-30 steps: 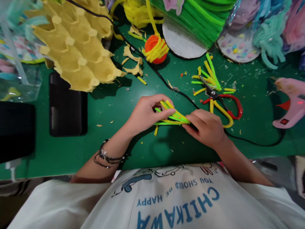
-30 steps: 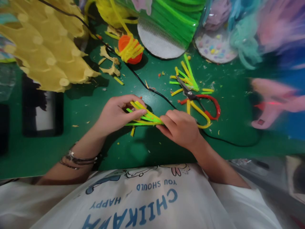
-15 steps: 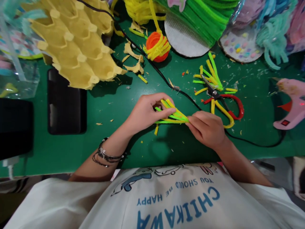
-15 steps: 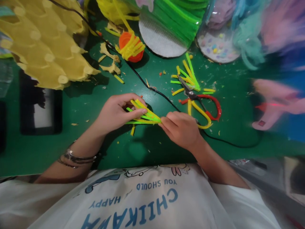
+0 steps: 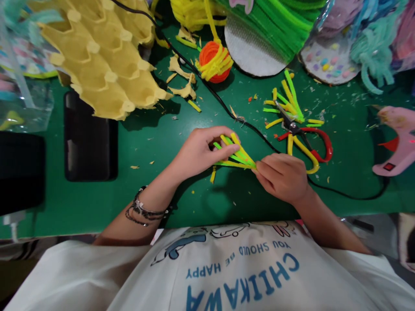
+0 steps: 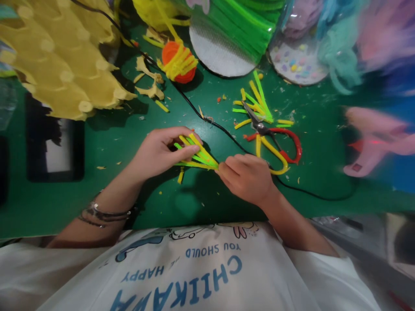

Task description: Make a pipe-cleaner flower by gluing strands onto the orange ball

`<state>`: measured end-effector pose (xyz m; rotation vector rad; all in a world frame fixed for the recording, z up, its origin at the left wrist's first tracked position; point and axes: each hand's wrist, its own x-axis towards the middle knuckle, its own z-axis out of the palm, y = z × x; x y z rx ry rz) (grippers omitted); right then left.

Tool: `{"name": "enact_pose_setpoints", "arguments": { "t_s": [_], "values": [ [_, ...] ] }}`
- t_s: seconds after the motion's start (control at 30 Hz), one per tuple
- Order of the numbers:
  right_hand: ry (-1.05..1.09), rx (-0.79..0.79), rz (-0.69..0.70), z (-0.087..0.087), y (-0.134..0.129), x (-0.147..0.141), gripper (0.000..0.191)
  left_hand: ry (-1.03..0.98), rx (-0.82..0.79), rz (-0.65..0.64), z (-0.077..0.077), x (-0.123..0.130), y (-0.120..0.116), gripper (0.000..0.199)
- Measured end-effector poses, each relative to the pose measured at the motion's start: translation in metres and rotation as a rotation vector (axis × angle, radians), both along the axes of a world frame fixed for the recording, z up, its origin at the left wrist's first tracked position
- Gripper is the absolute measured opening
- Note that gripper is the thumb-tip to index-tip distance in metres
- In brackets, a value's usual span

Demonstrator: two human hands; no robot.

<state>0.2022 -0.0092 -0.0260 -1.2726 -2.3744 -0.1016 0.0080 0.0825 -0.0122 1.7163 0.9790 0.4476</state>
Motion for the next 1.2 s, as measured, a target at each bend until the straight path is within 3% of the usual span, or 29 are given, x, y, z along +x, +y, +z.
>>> {"name": "enact_pose_setpoints", "arguments": {
  "t_s": [0.4,0.73,1.2],
  "values": [
    [-0.029,0.012,-0.027,0.0039,0.0007,-0.0018,0.029,-0.011,-0.02,-0.017,-0.0017,-0.0015,-0.0003,0.024],
    [0.017,0.023,0.116,0.0042,0.0,-0.0019,0.029,-0.065,-0.054,-0.025,-0.0017,-0.0005,-0.0007,0.02],
    [0.049,0.02,0.089,0.0054,0.0012,-0.0022,0.03,-0.158,-0.09,0.01,-0.0042,-0.0009,0.0003,0.02]
  ]
}}
